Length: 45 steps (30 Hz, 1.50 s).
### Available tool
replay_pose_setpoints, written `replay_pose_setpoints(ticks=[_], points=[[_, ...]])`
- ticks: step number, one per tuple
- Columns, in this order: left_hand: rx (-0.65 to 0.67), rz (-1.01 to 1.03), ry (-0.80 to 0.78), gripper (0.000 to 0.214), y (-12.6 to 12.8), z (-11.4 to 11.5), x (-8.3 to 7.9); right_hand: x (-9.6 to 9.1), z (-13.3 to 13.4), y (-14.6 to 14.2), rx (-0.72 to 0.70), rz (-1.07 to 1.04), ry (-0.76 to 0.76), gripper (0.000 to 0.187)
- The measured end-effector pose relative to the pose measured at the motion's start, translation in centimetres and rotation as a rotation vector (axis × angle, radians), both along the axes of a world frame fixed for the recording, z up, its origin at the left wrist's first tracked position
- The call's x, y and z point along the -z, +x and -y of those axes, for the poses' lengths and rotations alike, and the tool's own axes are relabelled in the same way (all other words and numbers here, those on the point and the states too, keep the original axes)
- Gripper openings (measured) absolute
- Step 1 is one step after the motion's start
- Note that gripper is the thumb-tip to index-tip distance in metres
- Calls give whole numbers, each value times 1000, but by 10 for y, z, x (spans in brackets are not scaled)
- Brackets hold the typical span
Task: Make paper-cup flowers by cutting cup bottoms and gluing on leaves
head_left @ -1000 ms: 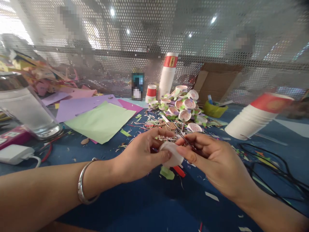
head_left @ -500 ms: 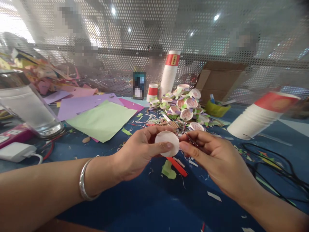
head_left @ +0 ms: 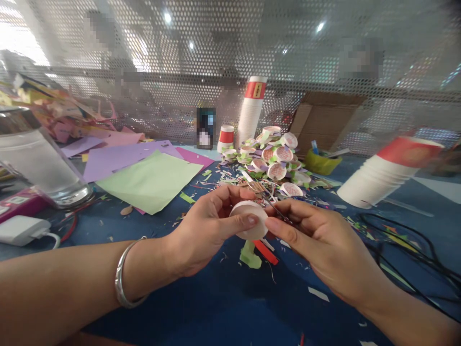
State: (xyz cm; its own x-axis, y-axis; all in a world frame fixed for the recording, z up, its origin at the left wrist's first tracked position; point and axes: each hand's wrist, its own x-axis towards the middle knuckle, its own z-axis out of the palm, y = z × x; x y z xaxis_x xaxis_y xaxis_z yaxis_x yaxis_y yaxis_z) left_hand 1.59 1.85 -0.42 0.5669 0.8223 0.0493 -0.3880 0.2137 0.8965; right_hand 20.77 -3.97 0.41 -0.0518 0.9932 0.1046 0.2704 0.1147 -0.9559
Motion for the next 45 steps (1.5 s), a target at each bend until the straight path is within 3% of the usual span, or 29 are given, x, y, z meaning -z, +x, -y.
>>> replay_pose_setpoints(ticks=[6, 15, 23, 29, 35, 39, 45], points=[[19, -83, 49, 27, 1, 1, 0, 0, 0, -4, -6, 55, 63, 23], [20, -379, 388, 18, -5, -1, 1, 3, -1, -2, 7, 180, 82, 27], [16, -298, 335, 19, -2, 4, 0, -1, 0, -3, 47, 200, 120, 28], [-175, -372, 344, 14, -5, -7, -2, -5, 5, 0, 129, 301, 182, 34], [-302, -498, 611, 14, -9, -18, 2, -2, 4, 1, 188, 462, 194, 36], [-397, -589, 822, 8, -11, -15, 0, -1, 1, 0, 102, 540, 137, 39], [-461, -632, 1037, 9, -14, -12, -1, -4, 0, -3, 40, 499, 138, 38]])
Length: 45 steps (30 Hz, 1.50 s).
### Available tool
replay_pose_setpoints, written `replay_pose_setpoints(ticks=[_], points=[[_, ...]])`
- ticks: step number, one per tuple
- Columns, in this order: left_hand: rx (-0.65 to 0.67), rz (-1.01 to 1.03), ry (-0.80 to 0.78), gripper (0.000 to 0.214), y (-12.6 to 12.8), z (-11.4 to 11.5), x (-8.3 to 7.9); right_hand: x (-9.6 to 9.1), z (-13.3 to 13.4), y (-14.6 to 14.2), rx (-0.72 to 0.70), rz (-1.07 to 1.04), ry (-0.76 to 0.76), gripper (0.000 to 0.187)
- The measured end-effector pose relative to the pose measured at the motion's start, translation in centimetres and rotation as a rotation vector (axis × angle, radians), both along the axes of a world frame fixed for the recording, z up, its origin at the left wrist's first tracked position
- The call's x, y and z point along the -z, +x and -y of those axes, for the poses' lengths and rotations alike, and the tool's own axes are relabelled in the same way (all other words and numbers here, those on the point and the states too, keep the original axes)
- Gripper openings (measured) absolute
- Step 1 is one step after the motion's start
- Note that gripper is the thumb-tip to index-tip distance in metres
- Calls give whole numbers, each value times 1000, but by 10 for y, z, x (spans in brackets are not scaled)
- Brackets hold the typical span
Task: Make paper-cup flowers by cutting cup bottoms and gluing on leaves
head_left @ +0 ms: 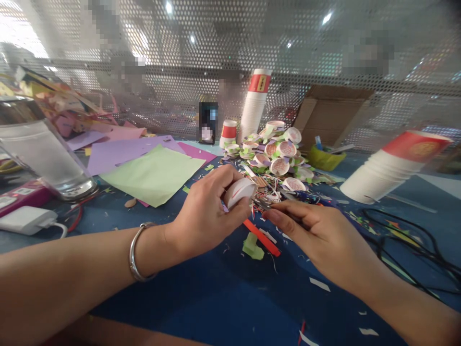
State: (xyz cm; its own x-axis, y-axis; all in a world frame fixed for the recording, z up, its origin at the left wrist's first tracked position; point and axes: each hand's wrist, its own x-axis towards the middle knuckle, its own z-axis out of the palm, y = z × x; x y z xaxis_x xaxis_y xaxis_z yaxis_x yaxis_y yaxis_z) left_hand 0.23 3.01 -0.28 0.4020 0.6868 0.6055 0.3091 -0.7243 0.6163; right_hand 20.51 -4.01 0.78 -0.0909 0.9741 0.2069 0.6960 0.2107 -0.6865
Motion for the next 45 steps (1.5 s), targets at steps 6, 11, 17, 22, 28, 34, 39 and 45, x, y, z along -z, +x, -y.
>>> replay_pose_setpoints(ticks=[6, 11, 17, 22, 28, 34, 39, 45], points=[[11, -23, 13, 9, 0, 1, 0, -1, 0, 0, 18, 4, -1, 40], [13, -16, -19, 6, 1, 1, 0, -2, 1, 2, 9, 26, -28, 48], [34, -13, 51, 11, 0, -1, -2, -3, 1, 3, -23, 14, -7, 42], [63, -35, 71, 15, 0, -1, -4, -3, 0, 4, -64, -37, -17, 35], [64, 5, -60, 9, -1, -1, -4, -3, 0, 4, -72, -75, -33, 32], [45, 10, -66, 7, -1, 1, -5, -2, 1, 5, -77, -70, -47, 34], [31, 38, -162, 8, 0, -1, -3, -2, 0, 4, -54, -57, -39, 38], [209, 265, -617, 28, 6, -12, 6, 0, -1, 4, 42, -183, -69, 48]])
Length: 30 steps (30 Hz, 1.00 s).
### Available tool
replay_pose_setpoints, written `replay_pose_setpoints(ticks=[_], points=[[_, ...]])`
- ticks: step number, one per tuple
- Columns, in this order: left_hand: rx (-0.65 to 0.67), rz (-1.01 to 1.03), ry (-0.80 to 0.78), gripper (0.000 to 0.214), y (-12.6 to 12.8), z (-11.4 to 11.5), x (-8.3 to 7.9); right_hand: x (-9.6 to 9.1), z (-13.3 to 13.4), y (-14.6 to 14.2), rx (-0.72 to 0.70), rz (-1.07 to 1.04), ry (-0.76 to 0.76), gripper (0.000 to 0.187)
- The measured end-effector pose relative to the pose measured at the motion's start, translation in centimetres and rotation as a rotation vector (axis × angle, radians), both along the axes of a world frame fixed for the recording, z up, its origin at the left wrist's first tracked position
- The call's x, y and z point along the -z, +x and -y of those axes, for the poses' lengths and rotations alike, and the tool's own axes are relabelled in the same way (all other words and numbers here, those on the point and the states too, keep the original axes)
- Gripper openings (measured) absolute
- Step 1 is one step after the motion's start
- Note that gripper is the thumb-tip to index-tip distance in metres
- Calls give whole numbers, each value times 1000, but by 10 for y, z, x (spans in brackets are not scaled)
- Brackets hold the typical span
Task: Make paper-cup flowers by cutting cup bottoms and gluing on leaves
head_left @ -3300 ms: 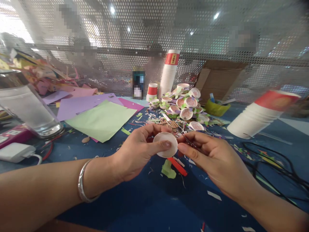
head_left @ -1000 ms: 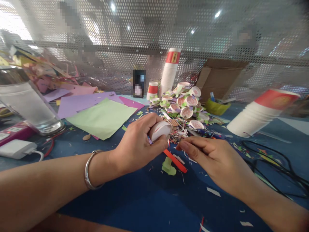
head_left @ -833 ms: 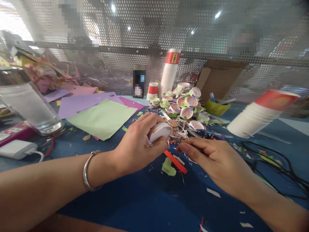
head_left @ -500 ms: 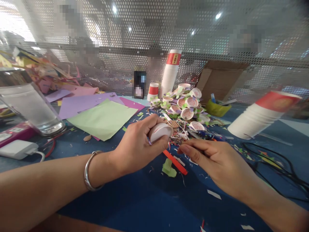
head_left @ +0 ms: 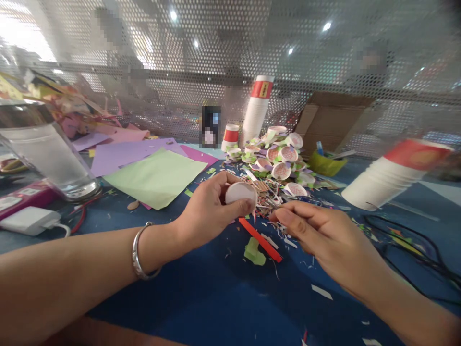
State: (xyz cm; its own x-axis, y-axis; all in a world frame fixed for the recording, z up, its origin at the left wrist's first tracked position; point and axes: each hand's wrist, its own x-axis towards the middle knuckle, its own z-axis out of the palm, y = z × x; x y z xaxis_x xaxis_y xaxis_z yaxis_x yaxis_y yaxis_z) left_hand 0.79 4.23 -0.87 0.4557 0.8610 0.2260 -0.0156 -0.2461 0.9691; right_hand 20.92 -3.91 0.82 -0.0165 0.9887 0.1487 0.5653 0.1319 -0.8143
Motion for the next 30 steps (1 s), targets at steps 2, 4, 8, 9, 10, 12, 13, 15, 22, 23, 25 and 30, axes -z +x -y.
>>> replay_pose_setpoints(ticks=[2, 4, 8, 9, 10, 12, 13, 15, 22, 23, 25, 30], points=[[80, 106, -127, 34, 3, 2, 1, 2, 1, 0, 46, -97, -31, 48], [126, 148, -198, 36, 5, 7, -1, 5, 0, 0, 49, -175, -42, 44], [194, 173, -269, 43, 8, 17, -5, 8, -1, 1, -10, -252, -62, 32], [208, 185, -286, 46, 8, 18, -6, 8, -2, 0, -22, -280, -76, 30], [215, 196, -300, 49, 8, 18, -6, 9, -2, 0, -33, -315, -91, 29], [212, 202, -311, 55, 7, 19, -6, 9, -2, -1, -50, -393, -124, 29], [206, 202, -306, 56, 7, 19, -6, 9, -2, -1, -51, -430, -141, 29], [201, 195, -284, 52, 7, 19, -5, 8, -2, -2, -44, -491, -176, 31], [175, 46, -21, 26, 3, 20, -2, 8, -2, -2, -47, -539, -205, 21], [129, 8, 66, 26, 2, 20, -1, 8, -2, -1, -49, -533, -201, 20], [32, -55, 242, 26, 0, 19, -1, 8, -3, 0, -54, -520, -186, 17], [-70, -126, 450, 7, -2, 15, -3, 9, -3, 1, -53, -469, -135, 14]])
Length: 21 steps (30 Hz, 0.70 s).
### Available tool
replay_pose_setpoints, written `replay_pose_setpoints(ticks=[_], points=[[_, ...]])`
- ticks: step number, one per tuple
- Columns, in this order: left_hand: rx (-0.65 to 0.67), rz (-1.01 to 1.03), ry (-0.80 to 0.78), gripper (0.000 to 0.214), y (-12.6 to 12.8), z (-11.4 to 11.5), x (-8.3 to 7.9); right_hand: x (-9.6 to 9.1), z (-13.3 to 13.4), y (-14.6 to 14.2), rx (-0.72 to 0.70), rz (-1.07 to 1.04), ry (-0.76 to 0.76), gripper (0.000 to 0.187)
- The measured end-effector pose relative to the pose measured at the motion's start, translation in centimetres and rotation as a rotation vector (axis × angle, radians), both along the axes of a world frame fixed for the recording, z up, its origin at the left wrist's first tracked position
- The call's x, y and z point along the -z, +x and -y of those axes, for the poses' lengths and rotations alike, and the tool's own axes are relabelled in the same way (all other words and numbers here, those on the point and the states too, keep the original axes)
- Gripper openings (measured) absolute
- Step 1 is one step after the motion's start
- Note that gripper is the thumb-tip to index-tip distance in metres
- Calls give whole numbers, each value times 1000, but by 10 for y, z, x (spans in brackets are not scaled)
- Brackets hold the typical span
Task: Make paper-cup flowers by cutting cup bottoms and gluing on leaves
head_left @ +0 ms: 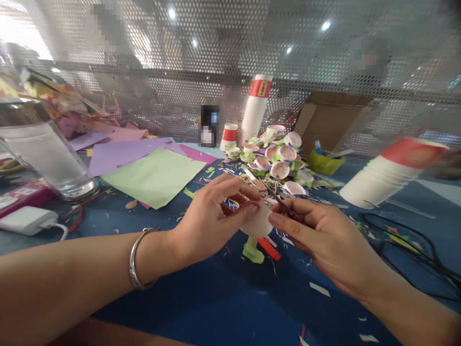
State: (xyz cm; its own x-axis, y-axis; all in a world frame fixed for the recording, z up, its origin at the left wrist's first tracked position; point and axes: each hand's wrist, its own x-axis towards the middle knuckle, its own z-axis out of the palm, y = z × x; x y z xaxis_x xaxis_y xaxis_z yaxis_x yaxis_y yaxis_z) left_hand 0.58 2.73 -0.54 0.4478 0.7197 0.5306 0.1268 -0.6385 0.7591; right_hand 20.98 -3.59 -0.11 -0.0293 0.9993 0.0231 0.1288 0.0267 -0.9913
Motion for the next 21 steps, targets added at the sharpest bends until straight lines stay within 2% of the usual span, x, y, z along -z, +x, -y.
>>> replay_pose_setpoints(ticks=[4, 11, 16, 21], points=[[-6, -1, 72, 8, -2, -4, 1, 0, 0, -2, 9, 20, 14, 16], [17, 15, 344, 13, -5, -6, 2, -3, 2, -3, 17, 29, 33, 19], [33, 4, 305, 10, -7, -5, 1, -3, 2, -2, 32, 47, 35, 19], [-1, -214, 341, 11, -10, -5, -1, -1, 0, -2, 48, 39, 14, 22]])
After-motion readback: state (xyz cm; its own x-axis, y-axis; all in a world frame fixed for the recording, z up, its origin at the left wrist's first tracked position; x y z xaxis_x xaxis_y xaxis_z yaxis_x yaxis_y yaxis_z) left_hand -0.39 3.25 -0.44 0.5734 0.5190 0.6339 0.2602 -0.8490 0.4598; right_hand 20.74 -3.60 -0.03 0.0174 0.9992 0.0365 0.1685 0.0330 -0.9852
